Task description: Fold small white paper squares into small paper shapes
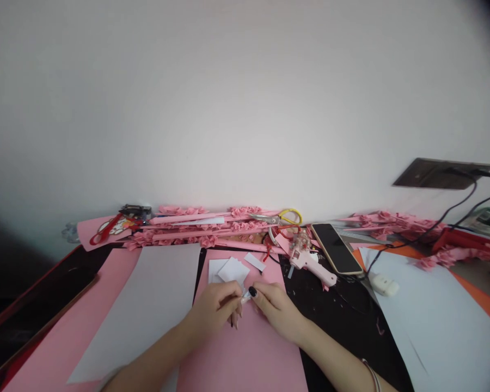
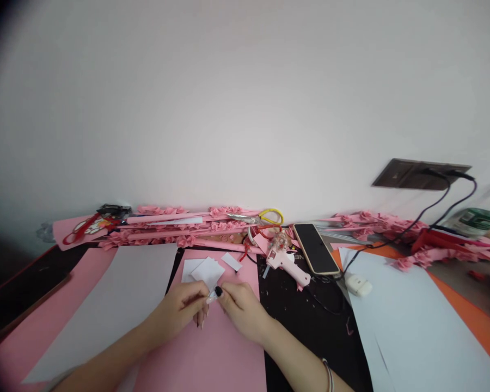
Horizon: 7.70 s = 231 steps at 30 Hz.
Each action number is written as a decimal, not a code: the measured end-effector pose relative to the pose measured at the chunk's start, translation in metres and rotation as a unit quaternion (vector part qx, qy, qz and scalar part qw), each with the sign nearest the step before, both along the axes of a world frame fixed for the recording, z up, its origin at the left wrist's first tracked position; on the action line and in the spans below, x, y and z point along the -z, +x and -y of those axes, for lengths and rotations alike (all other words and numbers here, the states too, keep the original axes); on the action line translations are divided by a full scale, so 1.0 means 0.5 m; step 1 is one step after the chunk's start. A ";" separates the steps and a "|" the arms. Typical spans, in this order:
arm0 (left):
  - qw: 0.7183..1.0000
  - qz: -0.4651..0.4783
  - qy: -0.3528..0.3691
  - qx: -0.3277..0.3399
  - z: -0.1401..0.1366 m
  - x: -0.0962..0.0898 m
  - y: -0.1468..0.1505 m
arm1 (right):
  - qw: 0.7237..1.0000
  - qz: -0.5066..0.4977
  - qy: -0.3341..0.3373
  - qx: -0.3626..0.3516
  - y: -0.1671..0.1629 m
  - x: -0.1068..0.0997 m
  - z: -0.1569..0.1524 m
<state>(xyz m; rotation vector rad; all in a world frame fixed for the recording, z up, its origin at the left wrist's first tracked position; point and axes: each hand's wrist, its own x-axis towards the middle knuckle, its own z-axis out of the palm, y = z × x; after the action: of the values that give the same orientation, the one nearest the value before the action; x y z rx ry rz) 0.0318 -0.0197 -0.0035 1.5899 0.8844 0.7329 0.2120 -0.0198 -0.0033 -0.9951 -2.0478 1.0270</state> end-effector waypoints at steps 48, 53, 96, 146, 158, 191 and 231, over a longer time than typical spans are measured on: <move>0.996 0.038 -0.014 -0.073 -0.014 -0.001 0.003 | 0.992 0.074 0.079 0.066 0.000 0.007 0.001; 0.995 0.047 -0.035 -0.083 -0.015 0.002 0.004 | 0.991 0.091 0.087 0.042 0.000 0.007 0.006; 0.979 0.076 -0.087 -0.170 -0.026 0.005 -0.004 | 0.925 0.206 0.197 0.253 0.070 -0.041 -0.034; 0.954 0.205 -0.207 -0.074 -0.007 -0.007 0.017 | 0.980 0.063 0.148 0.113 -0.014 -0.008 0.017; 0.980 0.132 -0.136 -0.057 -0.011 0.006 0.009 | 0.979 0.094 0.158 0.087 -0.008 -0.011 0.015; 0.956 0.197 -0.212 -0.053 -0.006 -0.007 0.015 | 0.984 0.052 0.145 0.085 -0.006 -0.005 0.012; 0.968 0.163 -0.169 -0.090 -0.009 -0.003 0.011 | 0.988 0.012 0.121 0.094 -0.009 -0.004 0.009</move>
<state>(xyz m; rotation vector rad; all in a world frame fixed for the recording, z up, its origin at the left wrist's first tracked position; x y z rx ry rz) 0.0372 -0.0150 -0.0019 1.0604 0.8629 0.8902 0.2075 -0.0244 -0.0015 -1.0511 -1.9957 0.6540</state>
